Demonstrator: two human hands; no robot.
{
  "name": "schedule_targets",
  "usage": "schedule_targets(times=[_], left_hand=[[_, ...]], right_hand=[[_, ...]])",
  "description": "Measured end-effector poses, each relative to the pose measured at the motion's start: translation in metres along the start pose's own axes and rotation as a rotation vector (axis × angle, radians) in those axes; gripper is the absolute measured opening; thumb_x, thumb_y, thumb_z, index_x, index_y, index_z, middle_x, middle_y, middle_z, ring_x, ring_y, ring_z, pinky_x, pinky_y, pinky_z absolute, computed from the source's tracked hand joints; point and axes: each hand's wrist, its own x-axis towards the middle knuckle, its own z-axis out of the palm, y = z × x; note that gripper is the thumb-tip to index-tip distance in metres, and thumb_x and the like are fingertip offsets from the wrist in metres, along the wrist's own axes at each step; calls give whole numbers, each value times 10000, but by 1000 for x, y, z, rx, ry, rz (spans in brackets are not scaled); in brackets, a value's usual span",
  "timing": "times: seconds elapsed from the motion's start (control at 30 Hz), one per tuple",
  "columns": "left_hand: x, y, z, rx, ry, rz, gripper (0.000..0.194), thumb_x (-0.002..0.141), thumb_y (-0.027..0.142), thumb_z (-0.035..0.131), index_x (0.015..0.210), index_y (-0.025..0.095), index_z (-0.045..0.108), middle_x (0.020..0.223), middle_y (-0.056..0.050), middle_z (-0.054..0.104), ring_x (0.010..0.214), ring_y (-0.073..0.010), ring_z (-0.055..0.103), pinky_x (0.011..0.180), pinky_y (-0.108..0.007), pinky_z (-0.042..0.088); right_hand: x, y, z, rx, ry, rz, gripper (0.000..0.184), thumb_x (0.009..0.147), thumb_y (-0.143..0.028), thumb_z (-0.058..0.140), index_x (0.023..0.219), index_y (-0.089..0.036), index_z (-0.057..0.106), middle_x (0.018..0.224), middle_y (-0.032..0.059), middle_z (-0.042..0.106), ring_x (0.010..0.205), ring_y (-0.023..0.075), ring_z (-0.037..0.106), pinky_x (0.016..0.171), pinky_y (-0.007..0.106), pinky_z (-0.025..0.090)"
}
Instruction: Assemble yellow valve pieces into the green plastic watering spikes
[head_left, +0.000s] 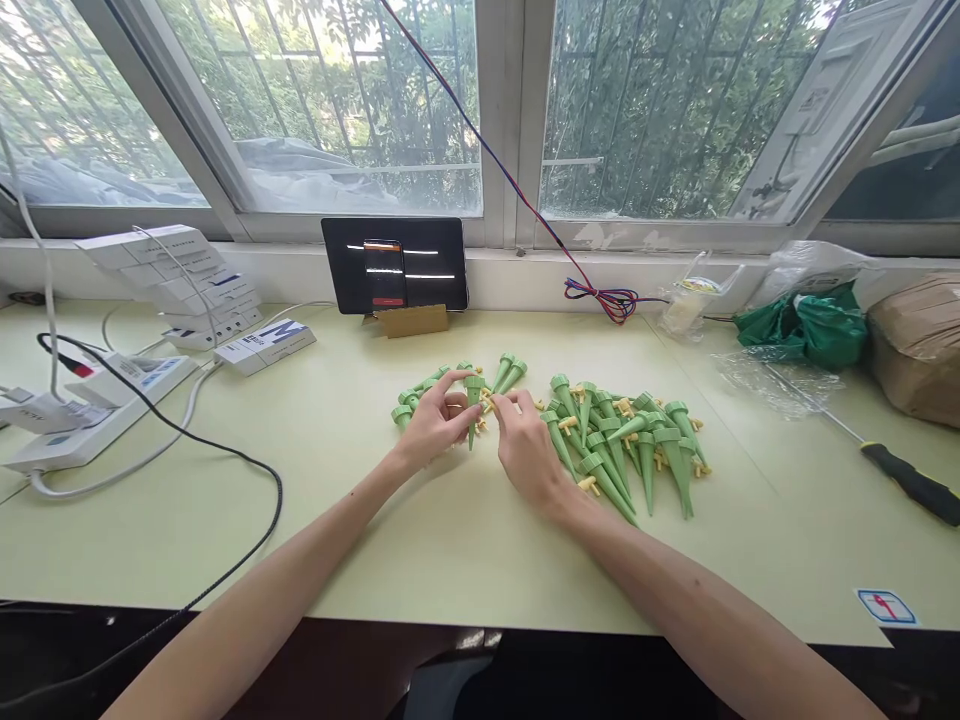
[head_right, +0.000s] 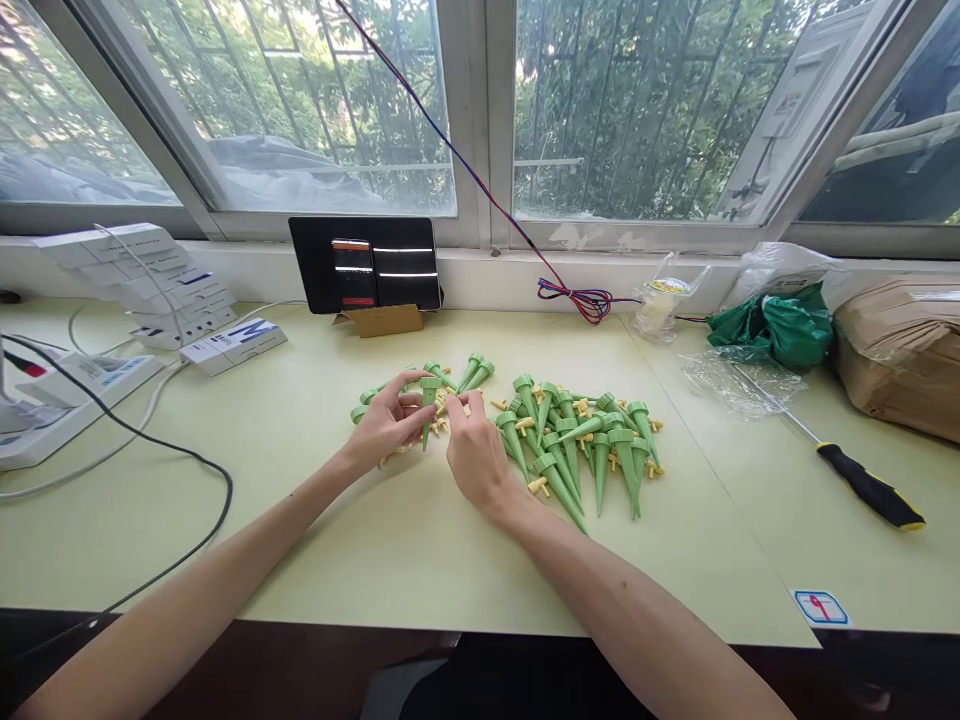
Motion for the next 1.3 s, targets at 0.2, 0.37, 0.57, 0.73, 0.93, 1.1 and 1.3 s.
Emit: schedule_targets(times=[0.2,0.37,0.57,0.73,0.93,1.1,1.3], left_hand=[[0,-4,1,43,-33,59,466,853,380,672,1262,235,503,613,64,493,444,-72,451,423,-181,379],[0,-7,0,81,-25,72,454,858,371,662,1264,234,510,600,72,472,441,-73,439,426,-186,371],[1,-8,0,134,-37,85,444,857,361,651,1261,230,520,635,65,460,476,-77,460,441,-185,383],[0,-4,0,133,-59,60,449,857,380,645,1261,227,520,660,50,475,492,-78,445,430,-180,377],[0,-1,-1,95,-86,30,492,867,424,638,1298,225,506,689,28,505,502,-81,453,406,-171,351],[0,-1,-1,97,-115,42,550,867,441,639,1347,230,472,745,10,523,537,-88,485,409,-165,368],[-1,1,-1,129,-150,61,551,858,429,652,1331,225,455,803,-1,550,534,-82,499,435,-178,396]], right_hand=[[0,6,3,40,34,-31,380,912,-19,366,1206,-138,576,1059,122,539,720,166,598,638,274,486],[0,6,1,57,14,-46,391,918,-24,356,1211,-144,585,1059,123,537,709,161,587,644,273,488],[-1,8,1,65,-1,-58,410,910,-17,354,1209,-148,602,1062,124,535,732,171,591,664,284,491],[-1,12,3,94,7,-73,413,912,-16,350,1190,-161,618,1055,117,551,775,180,605,702,293,498],[1,16,4,107,29,-85,402,906,-2,368,1169,-160,629,1042,109,569,814,177,610,746,287,500],[2,17,2,87,27,-102,390,901,9,374,1149,-144,632,1010,101,569,829,174,602,746,269,489],[3,17,-1,62,-9,-143,399,886,28,351,1111,-140,634,991,105,560,849,181,580,738,269,480]])
